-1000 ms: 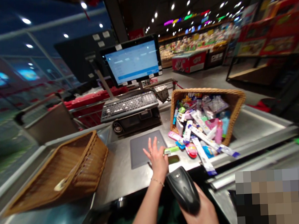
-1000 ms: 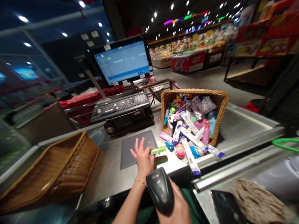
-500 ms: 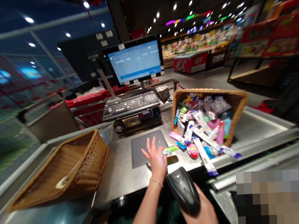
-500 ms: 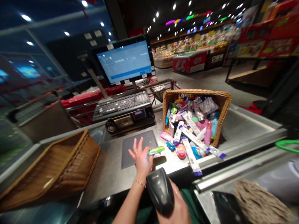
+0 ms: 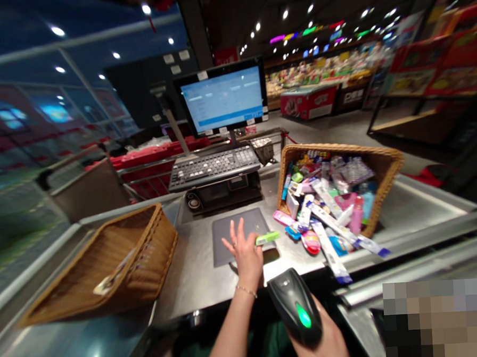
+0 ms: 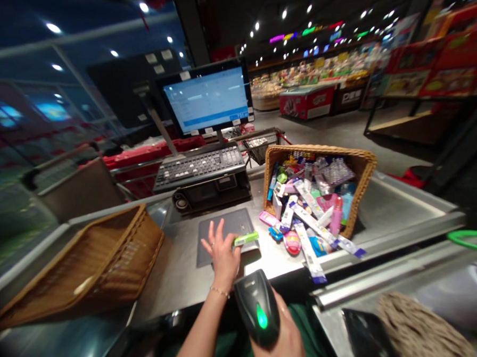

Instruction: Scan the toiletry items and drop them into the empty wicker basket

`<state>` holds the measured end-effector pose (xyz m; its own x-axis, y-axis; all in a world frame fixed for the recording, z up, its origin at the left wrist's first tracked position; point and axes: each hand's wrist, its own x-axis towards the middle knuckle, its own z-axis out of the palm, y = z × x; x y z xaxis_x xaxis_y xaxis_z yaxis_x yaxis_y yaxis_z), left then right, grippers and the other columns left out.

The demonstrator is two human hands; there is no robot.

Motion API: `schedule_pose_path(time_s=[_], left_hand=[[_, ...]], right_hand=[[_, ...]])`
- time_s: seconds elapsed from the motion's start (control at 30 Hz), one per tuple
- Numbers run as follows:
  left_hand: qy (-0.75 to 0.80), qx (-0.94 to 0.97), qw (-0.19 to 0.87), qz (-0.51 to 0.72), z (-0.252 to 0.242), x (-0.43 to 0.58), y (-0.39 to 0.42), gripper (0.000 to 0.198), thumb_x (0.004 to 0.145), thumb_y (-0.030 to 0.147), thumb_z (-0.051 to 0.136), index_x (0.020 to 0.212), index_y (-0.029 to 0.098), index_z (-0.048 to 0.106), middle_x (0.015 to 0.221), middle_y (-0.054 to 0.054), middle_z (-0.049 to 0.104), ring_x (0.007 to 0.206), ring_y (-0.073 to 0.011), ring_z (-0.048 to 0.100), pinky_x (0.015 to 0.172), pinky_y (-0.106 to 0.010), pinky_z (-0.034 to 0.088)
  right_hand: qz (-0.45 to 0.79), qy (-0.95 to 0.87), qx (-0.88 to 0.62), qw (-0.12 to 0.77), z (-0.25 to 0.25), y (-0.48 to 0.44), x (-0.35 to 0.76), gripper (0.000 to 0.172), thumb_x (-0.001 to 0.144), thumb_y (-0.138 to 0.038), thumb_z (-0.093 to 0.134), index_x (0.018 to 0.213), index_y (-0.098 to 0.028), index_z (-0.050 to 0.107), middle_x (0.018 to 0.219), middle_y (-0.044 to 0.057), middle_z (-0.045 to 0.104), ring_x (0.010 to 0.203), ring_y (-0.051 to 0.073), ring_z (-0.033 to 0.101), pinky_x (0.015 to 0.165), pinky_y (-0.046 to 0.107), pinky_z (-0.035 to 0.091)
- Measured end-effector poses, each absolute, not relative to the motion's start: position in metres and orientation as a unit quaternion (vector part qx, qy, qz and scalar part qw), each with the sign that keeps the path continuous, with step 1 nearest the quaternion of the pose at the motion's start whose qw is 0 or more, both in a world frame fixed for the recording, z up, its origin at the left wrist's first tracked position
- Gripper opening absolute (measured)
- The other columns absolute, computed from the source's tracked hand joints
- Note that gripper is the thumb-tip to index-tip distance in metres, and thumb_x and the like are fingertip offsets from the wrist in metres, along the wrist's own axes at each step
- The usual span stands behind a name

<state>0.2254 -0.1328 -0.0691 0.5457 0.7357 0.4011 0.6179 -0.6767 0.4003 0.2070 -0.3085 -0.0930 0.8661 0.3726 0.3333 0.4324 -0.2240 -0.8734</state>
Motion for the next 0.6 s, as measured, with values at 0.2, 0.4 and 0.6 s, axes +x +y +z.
schedule_pose_path(time_s=[0.2, 0.4, 0.6], left_hand=[[0.393, 0.867, 0.106, 0.287, -0.065, 0.221, -0.131, 0.021, 0.071, 0.007, 0.06, 0.081, 0.024, 0.067, 0.154, -0.006, 0.038, 0.149, -0.0324, 0.013, 0.113, -0.071, 0.009], [0.397, 0.861, 0.11, 0.298, -0.059, 0.215, -0.129, 0.022, 0.072, 0.007, 0.06, 0.083, 0.024, 0.068, 0.153, -0.006, 0.038, 0.149, -0.0322, 0.013, 0.113, -0.071, 0.006], [0.402, 0.854, 0.101, 0.313, -0.057, 0.207, -0.123, 0.021, 0.073, 0.007, 0.061, 0.084, 0.024, 0.068, 0.153, -0.007, 0.039, 0.149, -0.0327, 0.015, 0.112, -0.072, 0.009]], right_hand=[[-0.039, -0.279, -0.78, 0.559, -0.088, -0.306, 0.205, 0.041, 0.082, -0.035, 0.051, 0.114, -0.015, 0.066, 0.11, 0.01, 0.072, 0.105, 0.025, 0.069, 0.095, 0.032, 0.053], [-0.041, -0.312, -0.779, 0.543, -0.091, -0.304, 0.199, 0.041, 0.084, -0.034, 0.047, 0.115, -0.015, 0.066, 0.12, 0.011, 0.069, 0.109, 0.024, 0.067, 0.094, 0.029, 0.053], [-0.051, -0.334, -0.777, 0.531, -0.093, -0.3, 0.196, 0.041, 0.085, -0.033, 0.046, 0.113, -0.012, 0.067, 0.112, 0.013, 0.07, 0.108, 0.024, 0.068, 0.094, 0.029, 0.053]])
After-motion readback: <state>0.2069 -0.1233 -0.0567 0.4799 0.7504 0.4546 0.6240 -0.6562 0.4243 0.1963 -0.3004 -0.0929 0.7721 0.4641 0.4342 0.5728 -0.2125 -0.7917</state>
